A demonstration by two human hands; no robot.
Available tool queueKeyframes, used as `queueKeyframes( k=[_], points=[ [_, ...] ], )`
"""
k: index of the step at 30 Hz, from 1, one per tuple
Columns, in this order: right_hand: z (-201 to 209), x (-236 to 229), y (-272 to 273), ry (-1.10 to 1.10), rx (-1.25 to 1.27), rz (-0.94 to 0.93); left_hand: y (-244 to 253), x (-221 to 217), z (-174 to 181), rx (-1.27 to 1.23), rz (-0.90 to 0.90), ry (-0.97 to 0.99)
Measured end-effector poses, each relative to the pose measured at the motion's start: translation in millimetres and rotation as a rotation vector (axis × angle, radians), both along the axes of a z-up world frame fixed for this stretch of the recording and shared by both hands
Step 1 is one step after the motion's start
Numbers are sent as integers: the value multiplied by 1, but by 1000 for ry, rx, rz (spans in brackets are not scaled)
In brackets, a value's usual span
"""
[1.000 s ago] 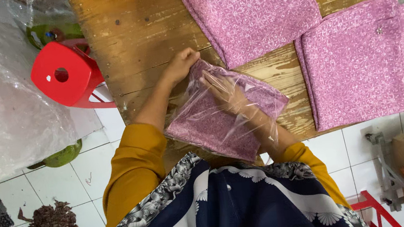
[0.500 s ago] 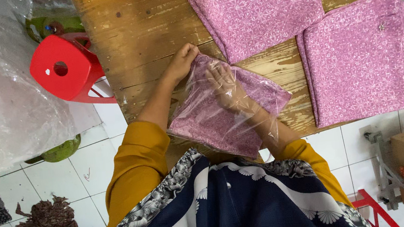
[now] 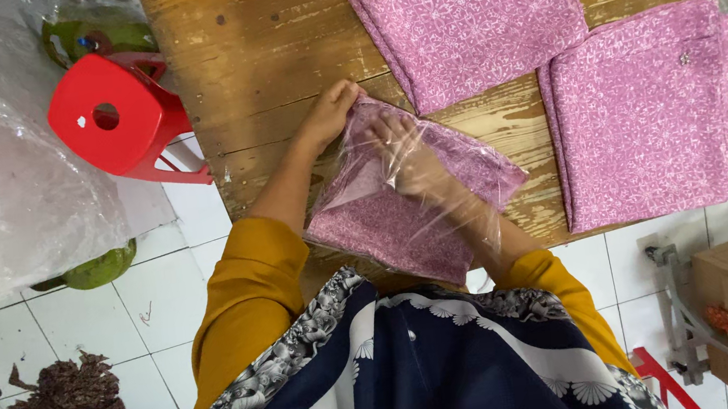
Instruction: The person folds a pink patterned cloth on a wooden table and places it into a clear plastic bag. They smooth the cloth inside the bag and seal it, then place the packaged item on the table.
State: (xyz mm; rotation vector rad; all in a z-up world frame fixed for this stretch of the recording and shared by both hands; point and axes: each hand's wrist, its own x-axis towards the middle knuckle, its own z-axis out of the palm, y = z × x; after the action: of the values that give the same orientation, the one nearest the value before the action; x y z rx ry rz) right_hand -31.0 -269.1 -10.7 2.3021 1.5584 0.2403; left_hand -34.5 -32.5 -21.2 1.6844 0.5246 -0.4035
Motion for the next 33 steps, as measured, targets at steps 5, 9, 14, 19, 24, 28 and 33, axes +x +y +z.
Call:
queueKeyframes(
  k=[5, 9, 14, 19, 24, 28, 33],
  points=[
    [43, 2, 17, 763, 117, -196, -2, -8, 19, -197, 13, -253],
    [55, 2, 27, 787, -16, -299, -2, -13, 37, -512, 341, 31],
    [42, 6, 33, 654, 117, -239, -2, -19, 41, -575, 330, -3],
    [26, 5, 27, 689, 220, -261, -7, -21, 46, -467, 224, 43],
    [-18, 8, 22, 788, -33, -367, -13, -16, 69, -67, 253, 34],
    [-56, 17, 23, 418, 497, 15, -15, -13, 82, -32, 236, 92],
    [-57, 11, 22, 471, 620, -52, -17, -12, 77, -243, 271, -6]
  ],
)
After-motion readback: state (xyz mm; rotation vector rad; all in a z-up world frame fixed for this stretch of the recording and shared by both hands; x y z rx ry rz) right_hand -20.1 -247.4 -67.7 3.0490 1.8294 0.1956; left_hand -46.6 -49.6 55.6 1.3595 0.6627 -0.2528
